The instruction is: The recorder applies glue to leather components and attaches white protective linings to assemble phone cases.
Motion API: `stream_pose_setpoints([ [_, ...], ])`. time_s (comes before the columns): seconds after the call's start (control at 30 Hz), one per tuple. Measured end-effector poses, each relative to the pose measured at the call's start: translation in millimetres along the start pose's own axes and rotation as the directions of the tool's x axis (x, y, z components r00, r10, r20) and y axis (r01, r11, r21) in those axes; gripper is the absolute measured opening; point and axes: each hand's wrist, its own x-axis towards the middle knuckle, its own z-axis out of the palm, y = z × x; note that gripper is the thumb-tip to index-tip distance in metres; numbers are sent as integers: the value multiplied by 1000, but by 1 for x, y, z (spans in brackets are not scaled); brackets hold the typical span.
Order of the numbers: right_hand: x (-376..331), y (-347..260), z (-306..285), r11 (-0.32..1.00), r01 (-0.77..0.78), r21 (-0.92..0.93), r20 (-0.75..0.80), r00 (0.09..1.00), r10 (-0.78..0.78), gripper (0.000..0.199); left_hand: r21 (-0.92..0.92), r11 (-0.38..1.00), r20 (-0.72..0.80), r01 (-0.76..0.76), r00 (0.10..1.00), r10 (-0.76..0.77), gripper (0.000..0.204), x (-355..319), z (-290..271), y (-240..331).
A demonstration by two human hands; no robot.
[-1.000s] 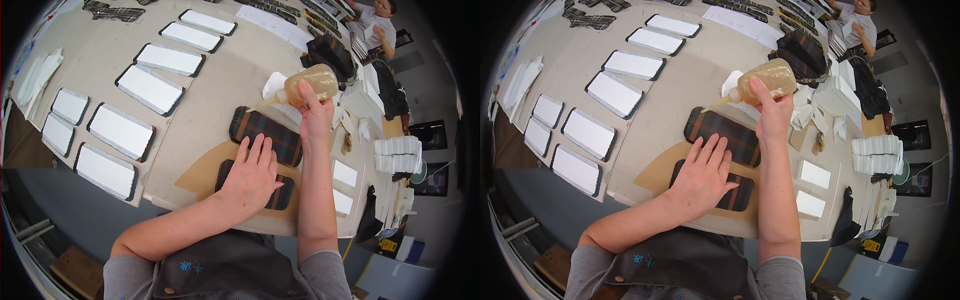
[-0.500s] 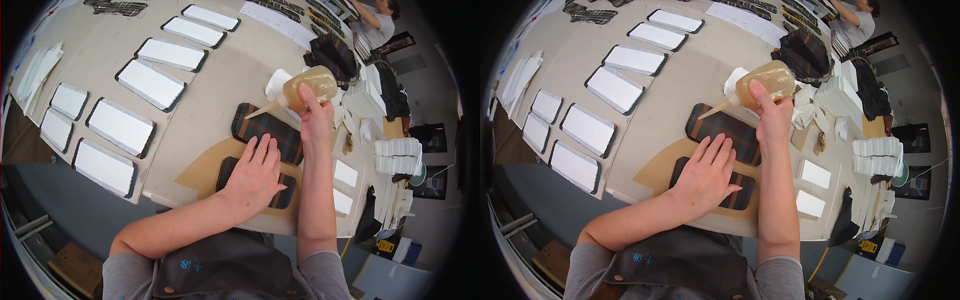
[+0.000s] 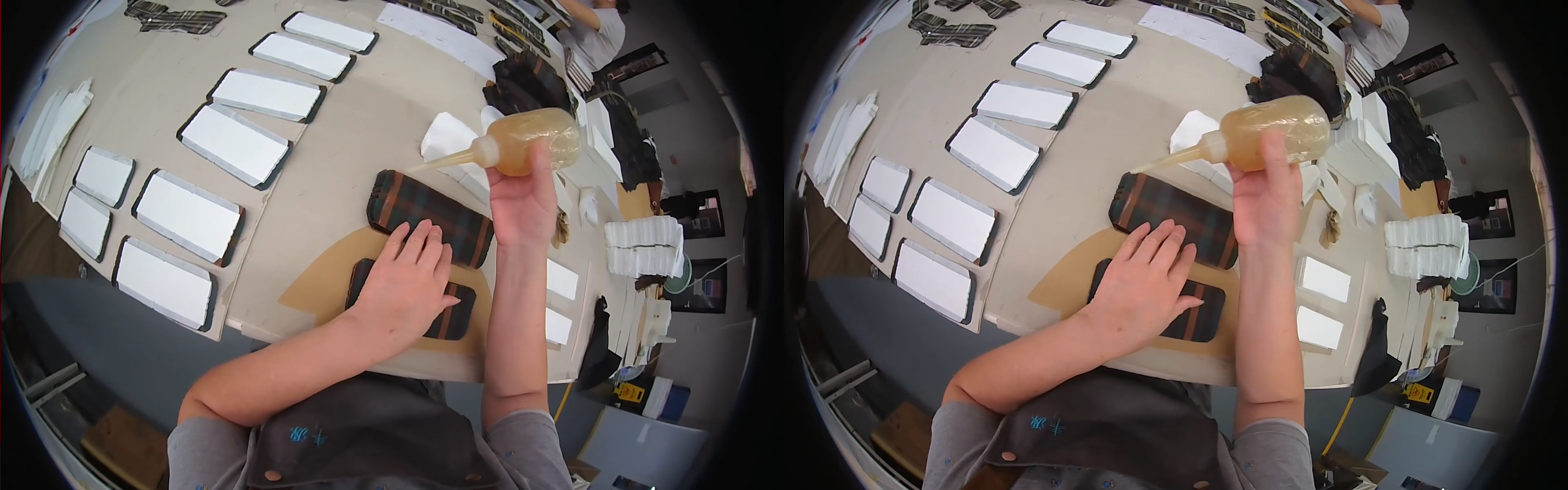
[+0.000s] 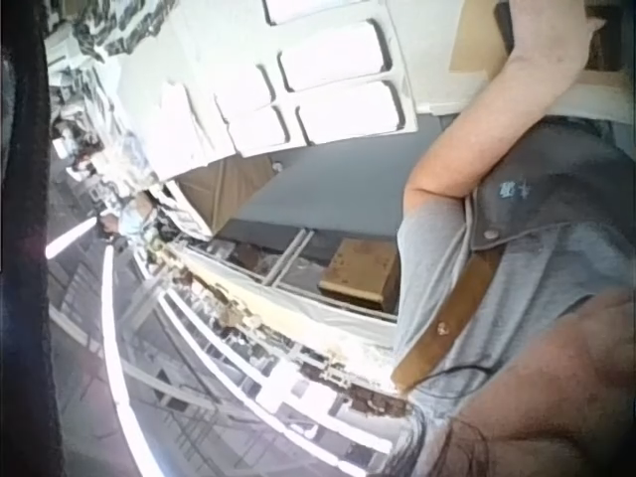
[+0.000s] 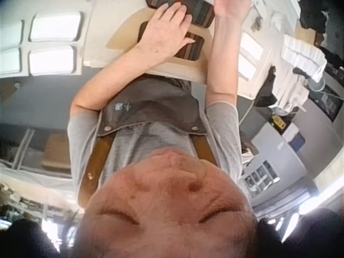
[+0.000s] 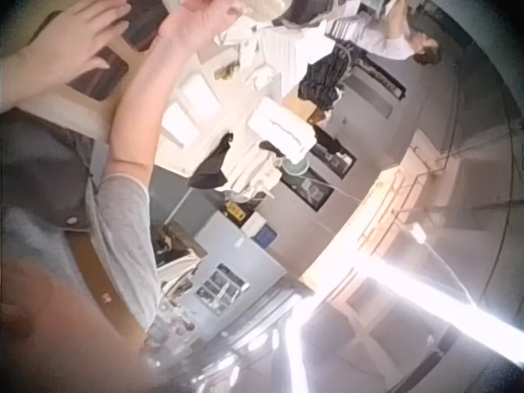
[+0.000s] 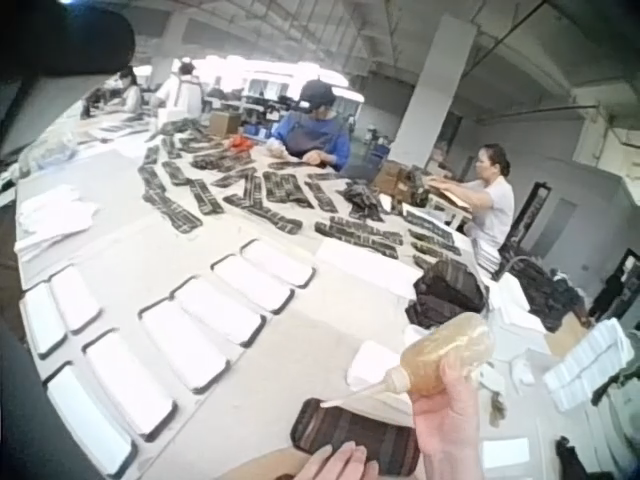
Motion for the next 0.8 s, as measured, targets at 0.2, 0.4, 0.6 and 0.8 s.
stream_pose_setpoints([
  [0.2, -6, 9, 22, 820, 310, -482, 153, 951, -269, 62, -40, 999, -18, -6, 1000, 5, 61, 1, -2, -2],
  [0.4, -4, 13, 19, 817, 295, -496, 154, 956, -251, 63, -39, 999, -20, -12, 1000, 11, 60, 2, -3, -2],
  [0.6, -5, -2, 2, 787, 296, -542, 125, 954, -272, 63, -43, 999, -30, 4, 1000, -5, 62, 1, -1, -3],
  [0.8, -9, -20, -15, 760, 304, -575, 109, 949, -297, 61, -38, 999, -31, -14, 999, 13, 62, 2, -2, -1],
])
